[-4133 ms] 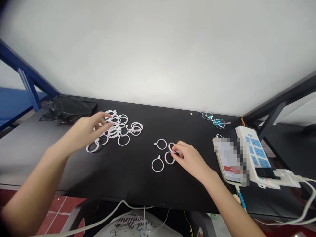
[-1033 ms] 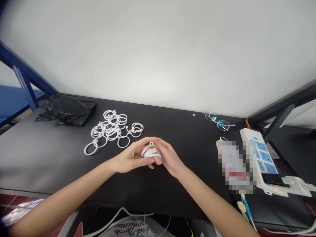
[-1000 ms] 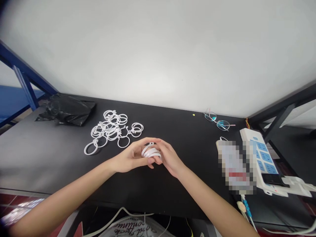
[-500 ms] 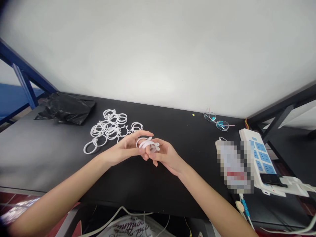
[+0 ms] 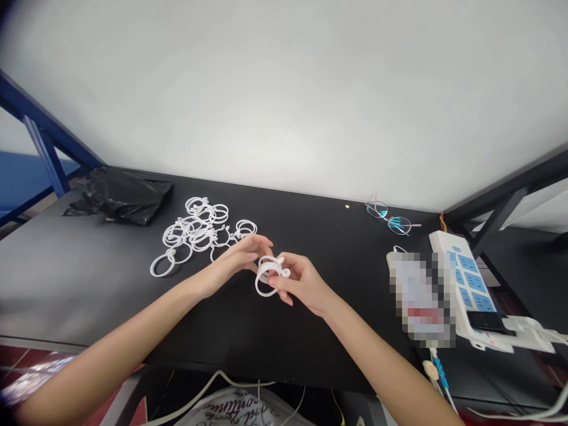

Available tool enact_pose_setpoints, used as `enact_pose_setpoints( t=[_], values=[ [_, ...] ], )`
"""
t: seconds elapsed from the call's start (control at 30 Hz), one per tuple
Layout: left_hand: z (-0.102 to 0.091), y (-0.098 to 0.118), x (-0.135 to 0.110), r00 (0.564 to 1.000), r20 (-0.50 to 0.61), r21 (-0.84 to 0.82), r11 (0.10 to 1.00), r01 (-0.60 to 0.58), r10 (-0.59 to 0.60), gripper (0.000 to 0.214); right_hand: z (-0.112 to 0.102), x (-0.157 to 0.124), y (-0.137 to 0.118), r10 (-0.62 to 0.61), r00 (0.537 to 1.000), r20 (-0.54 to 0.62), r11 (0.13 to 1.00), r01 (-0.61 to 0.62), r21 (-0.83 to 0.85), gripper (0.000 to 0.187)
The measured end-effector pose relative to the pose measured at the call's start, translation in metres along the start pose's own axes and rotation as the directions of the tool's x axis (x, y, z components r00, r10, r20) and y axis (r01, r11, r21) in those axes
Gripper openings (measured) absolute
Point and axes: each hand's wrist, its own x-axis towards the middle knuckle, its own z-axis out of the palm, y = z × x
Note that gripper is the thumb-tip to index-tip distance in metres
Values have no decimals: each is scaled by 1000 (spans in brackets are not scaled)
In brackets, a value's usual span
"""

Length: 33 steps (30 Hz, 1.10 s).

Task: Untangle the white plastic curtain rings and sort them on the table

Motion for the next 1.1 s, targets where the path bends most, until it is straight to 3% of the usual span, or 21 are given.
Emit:
enact_pose_setpoints(
  t=[0.1,0.27,0.43,0.57,0.7,0.8,0.93,1.0,1.1],
  values=[
    [-3,-1,3,993,-58,-47,994,97,-100,16,1,-1,-2,6,997,82,999,-2,-53,20],
    [-2,0,1,951,110,6,957,291,-289,25,1,-2,-5,-24,998,66,986,34,-164,19],
    [0,0,-2,934,93,-40,936,350,-345,24,1,-3,-5,-181,983,30,938,181,-297,10],
    [3,-6,0,862,292,-76,889,452,-414,36,7,-3,-6,-389,918,80,794,378,-477,9],
    [7,-18,2,804,480,-58,902,428,-351,30,15,-1,-9,-449,868,210,631,475,-613,13],
    [8,-23,2,817,493,-48,929,368,-298,27,19,0,-19,-462,854,239,488,470,-735,11],
    [8,-23,0,823,494,-69,931,359,-281,27,25,-4,-40,-406,885,226,258,348,-901,20],
    [9,-21,0,851,448,-93,932,349,-274,28,28,-6,-49,-375,904,206,221,303,-927,24],
    [13,-18,-1,905,354,-117,949,293,-236,24,31,-8,-56,-351,914,205,280,311,-908,25]
  ],
)
